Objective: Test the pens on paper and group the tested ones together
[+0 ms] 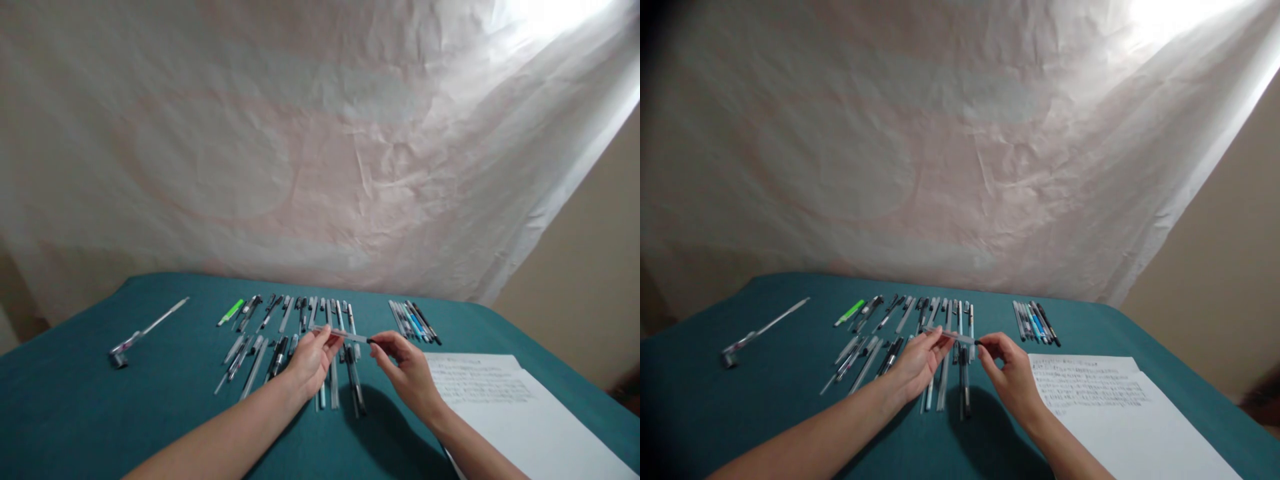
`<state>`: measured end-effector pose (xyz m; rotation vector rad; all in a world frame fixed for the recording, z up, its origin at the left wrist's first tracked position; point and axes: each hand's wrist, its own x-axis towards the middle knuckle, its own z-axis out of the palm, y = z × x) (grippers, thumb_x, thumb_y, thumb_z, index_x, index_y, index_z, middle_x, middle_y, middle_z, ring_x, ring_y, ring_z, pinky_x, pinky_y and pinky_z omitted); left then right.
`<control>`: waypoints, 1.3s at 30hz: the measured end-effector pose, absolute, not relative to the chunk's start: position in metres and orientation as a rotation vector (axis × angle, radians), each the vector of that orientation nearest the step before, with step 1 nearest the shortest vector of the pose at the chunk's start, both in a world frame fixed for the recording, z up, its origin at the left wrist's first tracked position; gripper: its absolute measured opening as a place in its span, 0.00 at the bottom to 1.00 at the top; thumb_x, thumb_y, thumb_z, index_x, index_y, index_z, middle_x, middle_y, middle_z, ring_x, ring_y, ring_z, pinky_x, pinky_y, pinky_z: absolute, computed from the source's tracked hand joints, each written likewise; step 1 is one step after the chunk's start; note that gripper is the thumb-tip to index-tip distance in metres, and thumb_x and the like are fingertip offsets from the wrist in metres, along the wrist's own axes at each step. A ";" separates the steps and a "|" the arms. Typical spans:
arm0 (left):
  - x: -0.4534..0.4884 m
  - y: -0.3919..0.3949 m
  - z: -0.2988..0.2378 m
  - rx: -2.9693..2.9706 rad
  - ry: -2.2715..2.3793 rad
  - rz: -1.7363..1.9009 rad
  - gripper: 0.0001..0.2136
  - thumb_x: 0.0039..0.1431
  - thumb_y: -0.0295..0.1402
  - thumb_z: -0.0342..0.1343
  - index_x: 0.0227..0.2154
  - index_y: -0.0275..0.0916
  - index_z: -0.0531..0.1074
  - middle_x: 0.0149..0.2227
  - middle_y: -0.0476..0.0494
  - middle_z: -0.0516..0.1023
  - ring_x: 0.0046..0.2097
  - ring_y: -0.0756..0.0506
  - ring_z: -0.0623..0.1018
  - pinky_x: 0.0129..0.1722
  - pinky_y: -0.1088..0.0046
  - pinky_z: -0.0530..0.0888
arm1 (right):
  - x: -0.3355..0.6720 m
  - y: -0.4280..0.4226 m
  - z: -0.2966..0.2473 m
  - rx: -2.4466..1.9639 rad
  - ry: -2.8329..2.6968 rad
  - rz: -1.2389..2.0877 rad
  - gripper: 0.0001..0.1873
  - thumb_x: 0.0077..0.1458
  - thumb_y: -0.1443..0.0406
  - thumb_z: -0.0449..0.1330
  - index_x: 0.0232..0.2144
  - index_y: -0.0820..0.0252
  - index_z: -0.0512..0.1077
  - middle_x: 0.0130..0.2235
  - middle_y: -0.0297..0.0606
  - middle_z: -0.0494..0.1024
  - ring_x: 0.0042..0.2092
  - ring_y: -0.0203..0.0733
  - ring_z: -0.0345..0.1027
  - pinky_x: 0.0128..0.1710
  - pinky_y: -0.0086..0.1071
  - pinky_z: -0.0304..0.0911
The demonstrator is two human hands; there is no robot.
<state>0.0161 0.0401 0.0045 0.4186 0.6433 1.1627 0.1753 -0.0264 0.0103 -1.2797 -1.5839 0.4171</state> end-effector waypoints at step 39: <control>0.019 0.027 0.003 0.558 0.628 1.145 0.06 0.57 0.21 0.49 0.26 0.33 0.67 0.27 0.44 0.74 0.32 0.51 0.76 0.42 0.71 0.73 | 0.174 -0.021 -0.009 -1.543 -1.577 0.489 0.23 0.59 0.53 0.39 0.18 0.57 0.58 0.17 0.29 0.61 0.19 0.33 0.58 0.21 0.26 0.55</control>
